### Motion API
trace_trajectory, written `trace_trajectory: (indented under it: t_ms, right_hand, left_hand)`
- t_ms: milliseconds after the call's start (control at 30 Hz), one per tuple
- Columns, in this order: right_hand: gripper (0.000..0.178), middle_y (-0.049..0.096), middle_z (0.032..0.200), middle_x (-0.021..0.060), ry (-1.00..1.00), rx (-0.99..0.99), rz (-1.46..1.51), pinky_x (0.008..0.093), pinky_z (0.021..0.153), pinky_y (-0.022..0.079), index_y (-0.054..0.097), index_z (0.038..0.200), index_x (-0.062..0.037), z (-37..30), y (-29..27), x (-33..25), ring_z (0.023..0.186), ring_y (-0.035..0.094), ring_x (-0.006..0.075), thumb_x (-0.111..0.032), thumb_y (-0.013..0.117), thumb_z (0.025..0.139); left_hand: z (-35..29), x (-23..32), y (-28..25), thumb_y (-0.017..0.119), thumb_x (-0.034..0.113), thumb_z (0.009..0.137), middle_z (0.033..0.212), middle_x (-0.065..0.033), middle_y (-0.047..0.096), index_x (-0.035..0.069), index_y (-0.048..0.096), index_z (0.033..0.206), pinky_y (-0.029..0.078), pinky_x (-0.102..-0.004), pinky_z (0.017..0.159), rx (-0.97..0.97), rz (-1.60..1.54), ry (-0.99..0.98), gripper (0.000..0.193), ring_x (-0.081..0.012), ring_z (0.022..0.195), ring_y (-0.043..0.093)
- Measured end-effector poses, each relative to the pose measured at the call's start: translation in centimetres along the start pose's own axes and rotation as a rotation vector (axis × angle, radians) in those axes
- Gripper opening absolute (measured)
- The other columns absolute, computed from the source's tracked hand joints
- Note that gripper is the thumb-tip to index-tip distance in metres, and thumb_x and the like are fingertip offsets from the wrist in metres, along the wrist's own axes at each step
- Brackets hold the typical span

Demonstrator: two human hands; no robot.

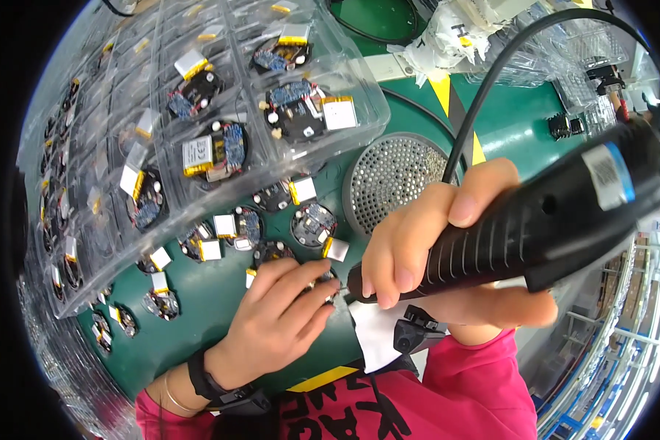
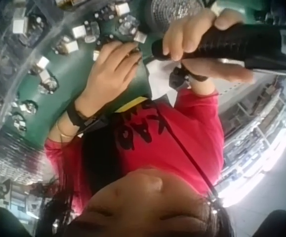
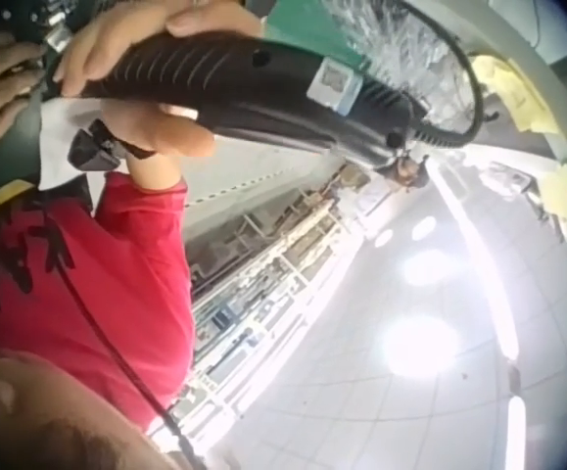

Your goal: The person picks up a circuit board and a battery, then uses a soldering iron to connect the wires. They repeat this process by soldering components on several more assemblies before placing them back on the table.

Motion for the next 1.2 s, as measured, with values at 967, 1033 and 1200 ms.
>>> trace_trajectory:
  t_ms: [967,1033,1200]
  right_hand:
    - [0.069,0.06,0.074,0.0112,-0.21,-0.473,-0.221,0.032,0.043,0.057,0.035,0.111,-0.0045,-2.4,5.1,-1.0,0.051,0.063,0.021,-0.057,0.071,0.083]
    - [0.067,0.061,0.073,0.0116,-0.224,-0.581,-0.228,0.0322,0.043,0.057,0.035,0.11,-0.0047,-2.7,6.1,-1.1,0.05,0.063,0.021,-0.056,0.07,0.085]
    - [0.064,0.061,0.072,0.0118,-0.227,-0.445,-0.29,0.0323,0.043,0.057,0.035,0.11,-0.0046,-2.0,6.7,-1.0,0.049,0.063,0.0213,-0.054,0.069,0.087]
  left_hand:
    - [-0.5,-0.4,0.2,0.072,0.004,0.068,0.107,-0.012,0.058,-0.007,0.067,0.098,0.05,-0.0329,0.084,0.029,0.005,0.032,0.032,-0.0284,0.098,0.054]
    - [-0.3,-0.2,0.2,0.072,0.004,0.068,0.107,-0.0122,0.058,-0.007,0.067,0.097,0.05,-0.0328,0.083,0.027,0.017,0.051,0.032,-0.0283,0.097,0.054]
    - [-0.2,0.2,0.1,0.072,0.005,0.067,0.107,-0.0131,0.058,-0.007,0.067,0.097,0.05,-0.0326,0.084,0.022,0.043,0.074,0.033,-0.0284,0.098,0.054]
Point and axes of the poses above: each hand's wrist, its own z-axis towards the middle knuckle, its own y-axis out of the palm, x = y × z, the point moved 9 cm from there along z, towards the middle knuckle
